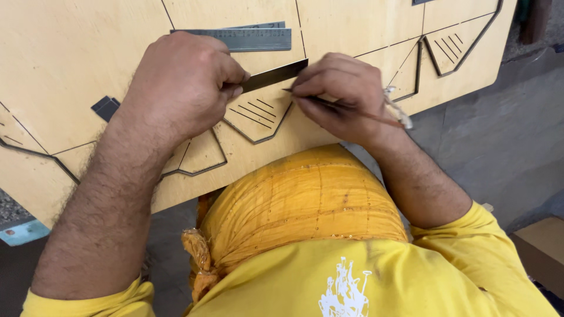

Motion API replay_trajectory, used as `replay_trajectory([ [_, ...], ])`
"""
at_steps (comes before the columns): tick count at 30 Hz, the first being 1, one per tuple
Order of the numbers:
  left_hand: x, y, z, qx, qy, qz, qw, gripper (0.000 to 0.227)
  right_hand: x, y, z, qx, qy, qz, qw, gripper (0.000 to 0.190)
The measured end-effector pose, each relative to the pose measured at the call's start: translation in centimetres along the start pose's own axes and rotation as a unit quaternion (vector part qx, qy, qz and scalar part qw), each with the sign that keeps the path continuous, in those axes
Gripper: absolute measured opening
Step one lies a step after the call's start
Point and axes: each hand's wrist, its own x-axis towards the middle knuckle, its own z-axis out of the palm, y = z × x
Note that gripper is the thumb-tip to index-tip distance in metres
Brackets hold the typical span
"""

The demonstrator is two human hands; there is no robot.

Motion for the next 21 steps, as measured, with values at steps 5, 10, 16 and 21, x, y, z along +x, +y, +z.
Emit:
replay_trajectory([
  [5, 0.3, -0.1, -0.1, 0.002, -0.006, -0.002, 1.000, 0.012, 2.0, -0.1, 0.5, -0.026, -0.037, -0.040, 0.998, 0.021],
  [10, 0.3, -0.2, 0.1, 0.001, 0.004, -0.002, 1.000, 0.012, 2.4, 0.3, 1.0, -0.021, -0.057, -0.037, 0.997, 0.021],
  [16, 0.4, 0.0, 0.1, 0.018, 0.001, -0.002, 1.000, 0.011, 2.4, 0.2, 1.1, -0.026, -0.059, -0.023, 0.998, 0.021],
  [21, 0.5, 0.3, 0.3, 0.016, 0.005, -0.009, 1.000, 0.012, 2.4, 0.4, 1.2, -0.036, -0.061, -0.031, 0.997, 0.021],
])
